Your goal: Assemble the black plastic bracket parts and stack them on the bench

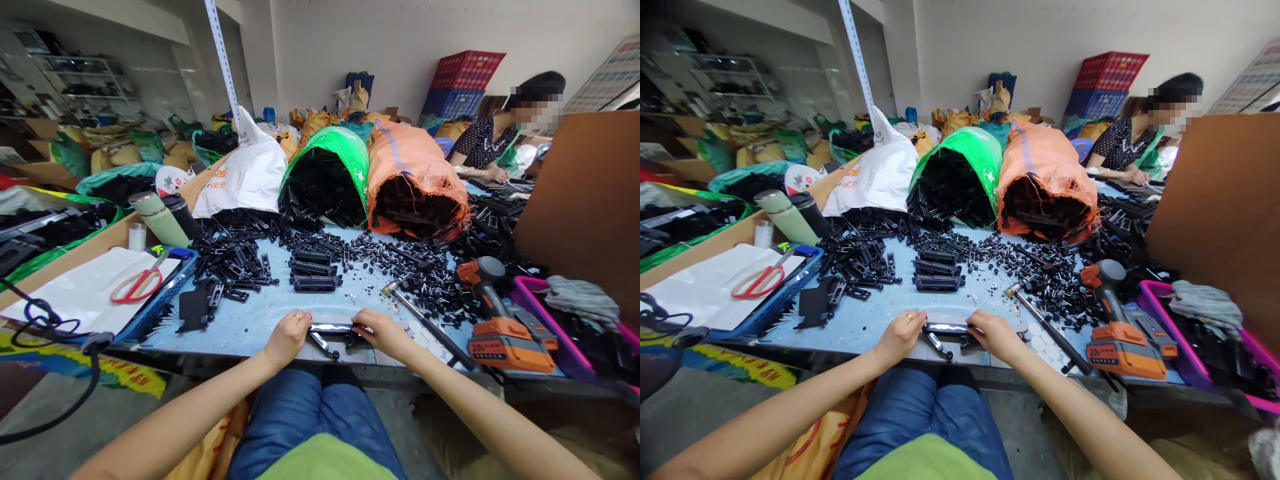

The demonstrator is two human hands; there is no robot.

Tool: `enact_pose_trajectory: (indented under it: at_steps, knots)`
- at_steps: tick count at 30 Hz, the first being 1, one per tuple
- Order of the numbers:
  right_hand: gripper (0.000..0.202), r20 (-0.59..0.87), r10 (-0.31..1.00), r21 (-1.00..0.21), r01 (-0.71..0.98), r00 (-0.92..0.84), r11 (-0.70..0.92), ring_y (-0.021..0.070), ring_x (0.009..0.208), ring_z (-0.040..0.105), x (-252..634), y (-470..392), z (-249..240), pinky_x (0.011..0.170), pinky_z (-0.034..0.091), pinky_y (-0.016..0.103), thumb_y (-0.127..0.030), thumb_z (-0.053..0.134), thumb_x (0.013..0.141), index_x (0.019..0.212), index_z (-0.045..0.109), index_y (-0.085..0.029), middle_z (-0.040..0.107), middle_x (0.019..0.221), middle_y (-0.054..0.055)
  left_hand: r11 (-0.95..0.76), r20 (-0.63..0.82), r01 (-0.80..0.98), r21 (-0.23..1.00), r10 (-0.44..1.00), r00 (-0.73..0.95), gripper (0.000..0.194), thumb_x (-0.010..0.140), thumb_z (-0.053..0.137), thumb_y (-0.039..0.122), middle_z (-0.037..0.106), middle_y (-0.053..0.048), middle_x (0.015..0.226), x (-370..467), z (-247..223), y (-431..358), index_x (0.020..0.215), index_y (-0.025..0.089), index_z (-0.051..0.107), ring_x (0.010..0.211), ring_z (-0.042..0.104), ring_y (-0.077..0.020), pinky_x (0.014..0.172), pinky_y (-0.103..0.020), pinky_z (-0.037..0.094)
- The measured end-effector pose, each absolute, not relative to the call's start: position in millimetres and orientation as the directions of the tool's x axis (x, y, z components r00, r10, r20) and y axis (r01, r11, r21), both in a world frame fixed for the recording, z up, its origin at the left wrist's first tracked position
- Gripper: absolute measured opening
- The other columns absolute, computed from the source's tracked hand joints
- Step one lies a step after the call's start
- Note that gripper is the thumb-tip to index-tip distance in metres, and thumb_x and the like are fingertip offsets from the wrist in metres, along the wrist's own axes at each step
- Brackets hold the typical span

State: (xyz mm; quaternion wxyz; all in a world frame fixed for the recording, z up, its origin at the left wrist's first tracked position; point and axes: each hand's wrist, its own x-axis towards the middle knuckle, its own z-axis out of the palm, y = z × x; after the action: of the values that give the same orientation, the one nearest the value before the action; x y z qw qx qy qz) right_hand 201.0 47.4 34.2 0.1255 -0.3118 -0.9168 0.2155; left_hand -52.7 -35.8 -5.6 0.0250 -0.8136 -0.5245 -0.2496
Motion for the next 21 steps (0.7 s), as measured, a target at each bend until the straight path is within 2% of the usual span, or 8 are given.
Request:
enact_pose_trajectory:
  at_steps: [5, 7, 9, 12, 15, 18, 21]
  knots:
    - [0.031, 0.199, 0.585, -0.450, 0.457, -0.786, 0.767, 0.0186, 0.097, 0.057, 213, 39, 18, 0.082, 0.046, 0.031, -0.032, 0.041, 0.091, 0.119, 0.052, -0.022, 0.058, 0.110, 0.009, -0.502, 0.410, 0.844, 0.191, 0.821, 0.396, 0.037, 0.088, 0.025, 0.005, 0.059, -0.011, 0.086, -63, -23, -42, 0.119, 0.011, 0.046, 0.081, 0.055, -0.0186, 0.073, -0.035, 0.048]
    - [0.040, 0.226, 0.576, -0.423, 0.454, -0.786, 0.785, 0.0203, 0.103, 0.054, 220, 38, 8, 0.086, 0.046, 0.033, -0.037, 0.043, 0.090, 0.128, 0.044, -0.023, 0.055, 0.117, 0.011, -0.448, 0.363, 0.875, 0.181, 0.858, 0.364, 0.035, 0.090, 0.027, 0.008, 0.060, -0.011, 0.087, -61, -20, -44, 0.118, 0.012, 0.047, 0.084, 0.055, -0.0195, 0.074, -0.037, 0.046]
    - [0.051, 0.243, 0.556, -0.408, 0.437, -0.795, 0.802, 0.0214, 0.105, 0.053, 226, 38, -4, 0.086, 0.045, 0.034, -0.041, 0.048, 0.087, 0.134, 0.037, -0.023, 0.053, 0.119, 0.012, -0.375, 0.334, 0.913, 0.159, 0.891, 0.308, 0.031, 0.091, 0.031, 0.016, 0.060, -0.012, 0.096, -51, -11, -44, 0.117, 0.015, 0.048, 0.094, 0.053, -0.0228, 0.081, -0.043, 0.042]
    - [0.056, 0.262, 0.531, -0.392, 0.413, -0.806, 0.822, 0.0206, 0.097, 0.055, 232, 40, -21, 0.081, 0.046, 0.033, -0.042, 0.051, 0.086, 0.135, 0.034, -0.022, 0.057, 0.109, 0.011, -0.368, 0.308, 0.914, 0.172, 0.901, 0.305, 0.041, 0.088, 0.044, 0.035, 0.052, -0.013, 0.120, -21, 3, -37, 0.125, 0.016, 0.041, 0.114, 0.042, -0.0282, 0.096, -0.050, 0.029]
    - [0.055, 0.281, 0.529, -0.349, 0.428, -0.800, 0.833, 0.0192, 0.083, 0.055, 234, 43, -33, 0.072, 0.046, 0.032, -0.041, 0.049, 0.087, 0.135, 0.034, -0.019, 0.059, 0.092, 0.009, -0.419, 0.184, 0.870, 0.259, 0.906, 0.381, 0.060, 0.078, 0.055, 0.050, 0.053, -0.013, 0.116, 11, 5, -24, 0.124, 0.014, 0.041, 0.109, 0.045, -0.0281, 0.091, -0.044, 0.035]
    - [0.053, 0.274, 0.510, -0.273, 0.443, -0.815, 0.854, 0.0194, 0.079, 0.053, 235, 47, -36, 0.068, 0.044, 0.031, -0.040, 0.047, 0.089, 0.135, 0.035, -0.018, 0.058, 0.085, 0.008, -0.375, 0.121, 0.870, 0.319, 0.927, 0.355, 0.053, 0.076, 0.059, 0.047, 0.057, -0.010, 0.104, 29, -1, -13, 0.116, 0.015, 0.046, 0.097, 0.049, -0.0255, 0.080, -0.038, 0.040]
    - [0.051, 0.227, 0.401, -0.190, 0.364, -0.887, 0.912, 0.0192, 0.078, 0.051, 236, 56, -30, 0.068, 0.041, 0.030, -0.040, 0.044, 0.090, 0.135, 0.036, -0.019, 0.057, 0.085, 0.008, -0.358, 0.146, 0.877, 0.321, 0.933, 0.328, 0.046, 0.077, 0.059, 0.045, 0.057, -0.008, 0.101, 31, -5, -13, 0.111, 0.015, 0.049, 0.097, 0.049, -0.0251, 0.078, -0.037, 0.040]
